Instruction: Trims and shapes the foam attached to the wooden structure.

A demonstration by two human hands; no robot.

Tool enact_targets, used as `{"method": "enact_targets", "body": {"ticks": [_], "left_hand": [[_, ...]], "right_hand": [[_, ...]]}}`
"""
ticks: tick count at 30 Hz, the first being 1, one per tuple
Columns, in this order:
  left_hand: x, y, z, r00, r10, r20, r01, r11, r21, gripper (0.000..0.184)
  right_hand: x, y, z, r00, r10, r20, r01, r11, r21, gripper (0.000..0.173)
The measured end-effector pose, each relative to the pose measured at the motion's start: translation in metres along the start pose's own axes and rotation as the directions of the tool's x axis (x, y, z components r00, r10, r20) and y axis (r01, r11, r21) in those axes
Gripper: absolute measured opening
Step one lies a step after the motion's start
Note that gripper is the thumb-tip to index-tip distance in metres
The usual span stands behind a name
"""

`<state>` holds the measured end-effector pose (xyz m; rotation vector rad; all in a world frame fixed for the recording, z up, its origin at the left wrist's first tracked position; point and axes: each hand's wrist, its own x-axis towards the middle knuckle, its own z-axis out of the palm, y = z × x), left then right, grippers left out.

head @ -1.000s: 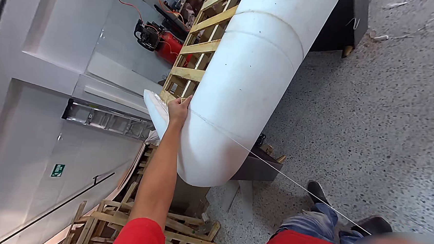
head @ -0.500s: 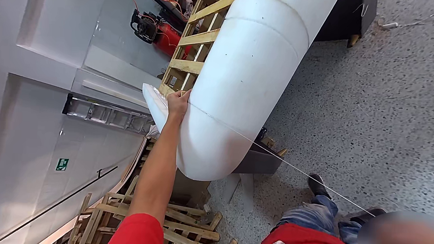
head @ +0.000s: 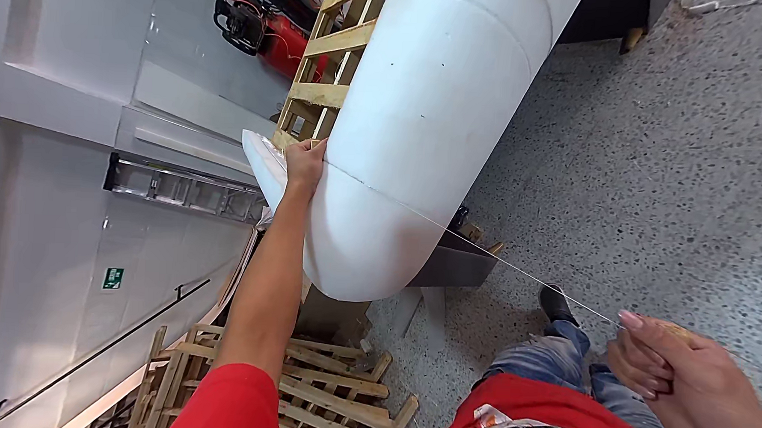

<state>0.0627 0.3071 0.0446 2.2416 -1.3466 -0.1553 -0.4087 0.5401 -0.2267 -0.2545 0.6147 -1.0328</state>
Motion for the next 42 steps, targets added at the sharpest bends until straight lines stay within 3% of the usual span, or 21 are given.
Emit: {"method": "enact_targets", "body": {"ticks": [7,16,20,26,29,32,35,42], "left_hand": [[-0.001,0.002,0.000,1.000,-0.006,0.008,0.006,1.000,0.009,0.031],[0.000,0.001,0.001,1.000,0.000,0.031,0.000,1.000,-0.024,0.028],[-0.002,-0.001,0.002,0.997,0.077,0.022,-0.076,0.997,-0.013,0.032],[0.000,-0.003,0.000,0.983,0.166,-0.082,-0.169,0.985,-0.028,0.041],[0.000,-0.001,0.000,0.982,0.163,-0.092,-0.166,0.986,-0.025,0.043],[0.001,-0.002,-0.001,0.976,0.181,-0.122,-0.187,0.981,-0.043,0.042],[0.004,-0.007,0.001,0.970,0.193,-0.146,-0.212,0.970,-0.123,0.040],[0.002,-0.004,0.002,0.976,0.199,-0.094,-0.210,0.968,-0.135,0.037]], "right_hand": [[0.035,0.031,-0.012,0.989,0.133,-0.061,-0.125,0.985,0.121,0.046],[0.082,0.067,-0.017,0.963,0.205,-0.176,-0.192,0.977,0.088,0.037],[0.097,0.071,-0.017,0.961,0.198,-0.196,-0.193,0.980,0.042,0.037],[0.033,0.026,0.006,0.988,0.098,-0.121,-0.094,0.995,0.042,0.045],[-0.013,-0.003,0.026,0.996,-0.072,-0.056,0.065,0.990,-0.128,0.042],[-0.059,-0.029,0.047,0.952,-0.283,0.116,0.306,0.870,-0.387,0.037],[-0.086,-0.042,0.068,0.901,-0.364,0.237,0.435,0.769,-0.469,0.028],[-0.088,-0.041,0.063,0.913,-0.370,0.171,0.407,0.806,-0.430,0.028]]}}
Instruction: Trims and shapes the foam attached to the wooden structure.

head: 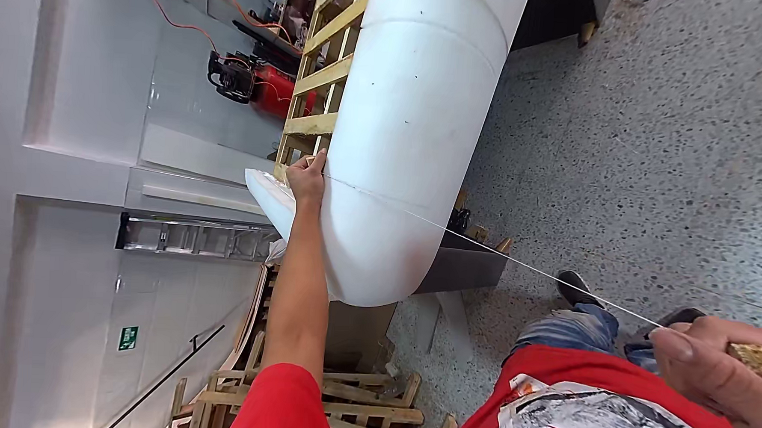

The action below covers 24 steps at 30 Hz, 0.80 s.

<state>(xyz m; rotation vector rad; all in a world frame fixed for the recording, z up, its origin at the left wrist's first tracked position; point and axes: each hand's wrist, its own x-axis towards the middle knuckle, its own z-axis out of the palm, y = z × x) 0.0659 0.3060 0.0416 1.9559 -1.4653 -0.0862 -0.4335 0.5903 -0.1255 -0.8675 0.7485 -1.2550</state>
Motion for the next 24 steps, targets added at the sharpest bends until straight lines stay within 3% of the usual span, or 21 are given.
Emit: {"method": "enact_targets", "body": {"ticks": [6,14,24], "left_hand": [[-0.002,-0.002,0.000,1.000,0.010,-0.001,-0.010,1.000,-0.016,0.038],[-0.001,-0.003,0.001,0.999,-0.034,-0.005,0.034,0.999,-0.030,0.035],[-0.003,-0.001,0.002,0.999,-0.052,0.017,0.052,0.998,-0.038,0.031]], "right_hand": [[0.009,0.015,-0.008,0.996,0.061,-0.067,-0.055,0.995,0.084,0.033],[0.004,0.013,-0.006,1.000,0.006,-0.011,-0.006,1.000,0.029,0.026],[0.016,0.047,-0.018,0.997,0.056,-0.058,-0.049,0.991,0.124,0.037]]}}
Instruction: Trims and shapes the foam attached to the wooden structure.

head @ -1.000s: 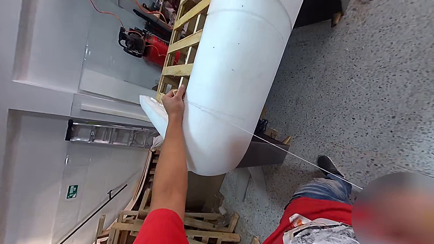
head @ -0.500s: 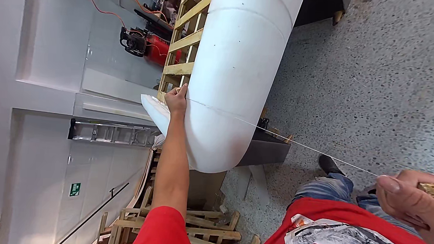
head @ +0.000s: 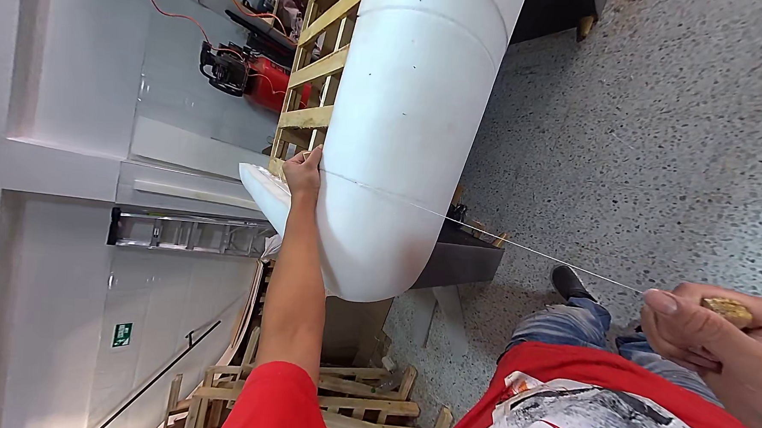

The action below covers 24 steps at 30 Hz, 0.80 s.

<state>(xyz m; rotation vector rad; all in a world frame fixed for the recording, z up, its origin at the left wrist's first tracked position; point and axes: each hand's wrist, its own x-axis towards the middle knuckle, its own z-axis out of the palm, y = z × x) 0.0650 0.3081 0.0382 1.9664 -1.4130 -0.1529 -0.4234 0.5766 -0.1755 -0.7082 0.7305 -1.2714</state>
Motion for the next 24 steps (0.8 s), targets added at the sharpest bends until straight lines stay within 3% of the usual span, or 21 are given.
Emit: {"method": "enact_targets", "body": {"ticks": [10,18,24], "left_hand": [[-0.001,-0.004,-0.001,0.998,0.023,-0.058,-0.025,0.999,-0.033,0.035],[0.000,-0.005,-0.001,0.998,0.025,-0.062,-0.028,0.998,-0.051,0.035],[-0.001,-0.005,0.000,0.999,0.015,-0.045,-0.019,0.997,-0.078,0.032]], "right_hand": [[0.002,0.003,0.001,1.000,0.022,0.004,-0.023,0.998,0.053,0.037],[-0.017,-0.046,0.016,0.995,-0.034,0.095,0.039,0.998,-0.055,0.026],[-0.012,-0.033,0.007,0.998,0.009,0.069,-0.007,1.000,-0.031,0.028]]}}
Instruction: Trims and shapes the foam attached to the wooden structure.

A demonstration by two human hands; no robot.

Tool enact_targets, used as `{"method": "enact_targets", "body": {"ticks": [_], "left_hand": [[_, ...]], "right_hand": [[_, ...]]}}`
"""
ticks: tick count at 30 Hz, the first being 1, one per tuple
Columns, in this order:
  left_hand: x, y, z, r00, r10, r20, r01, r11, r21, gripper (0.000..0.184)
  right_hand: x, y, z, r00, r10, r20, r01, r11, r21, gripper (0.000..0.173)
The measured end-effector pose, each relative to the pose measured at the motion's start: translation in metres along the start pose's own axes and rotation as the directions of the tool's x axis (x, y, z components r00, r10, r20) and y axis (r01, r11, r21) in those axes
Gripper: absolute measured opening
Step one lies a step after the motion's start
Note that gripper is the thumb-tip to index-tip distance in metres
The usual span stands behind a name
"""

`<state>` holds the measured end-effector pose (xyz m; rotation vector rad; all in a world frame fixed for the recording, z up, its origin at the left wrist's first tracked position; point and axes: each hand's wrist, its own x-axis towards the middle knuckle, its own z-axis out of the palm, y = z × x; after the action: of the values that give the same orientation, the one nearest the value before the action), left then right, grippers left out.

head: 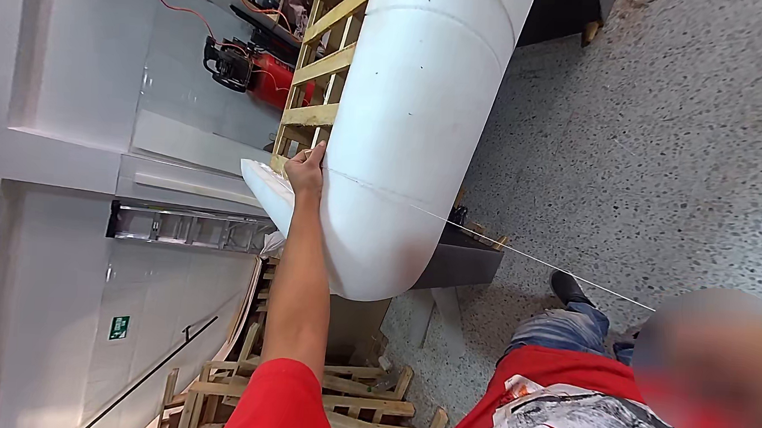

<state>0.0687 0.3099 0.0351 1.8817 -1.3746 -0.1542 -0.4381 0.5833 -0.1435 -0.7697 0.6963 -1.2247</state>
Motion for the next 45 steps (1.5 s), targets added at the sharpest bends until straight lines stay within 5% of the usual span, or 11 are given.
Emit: {"method": "enact_targets", "body": {"ticks": [5,14,20,33,39,45], "left_hand": [[0.000,0.001,0.001,1.000,-0.012,0.006,0.012,0.999,0.030,0.032],[0.001,-0.001,0.000,0.998,-0.035,0.052,0.032,0.997,0.066,0.030],[0.000,0.001,-0.001,0.994,-0.084,0.066,0.077,0.992,0.105,0.031],[-0.001,0.008,0.001,0.973,-0.206,0.102,0.189,0.969,0.156,0.034],[0.000,0.007,0.002,0.945,-0.302,0.128,0.275,0.942,0.194,0.033],[-0.002,0.014,0.006,0.951,-0.274,0.141,0.223,0.928,0.299,0.034]], "right_hand": [[0.016,0.028,-0.009,0.995,0.078,-0.066,-0.070,0.991,0.115,0.039],[0.040,0.093,-0.025,0.939,0.306,-0.154,-0.277,0.942,0.188,0.034],[0.069,0.130,-0.025,0.911,0.323,-0.257,-0.267,0.936,0.230,0.039],[0.127,0.211,-0.021,0.859,0.477,-0.187,-0.378,0.836,0.397,0.042],[0.184,0.272,0.001,0.838,0.502,-0.214,-0.400,0.832,0.384,0.035],[0.288,0.358,0.089,0.840,0.502,-0.207,-0.442,0.853,0.278,0.036]]}}
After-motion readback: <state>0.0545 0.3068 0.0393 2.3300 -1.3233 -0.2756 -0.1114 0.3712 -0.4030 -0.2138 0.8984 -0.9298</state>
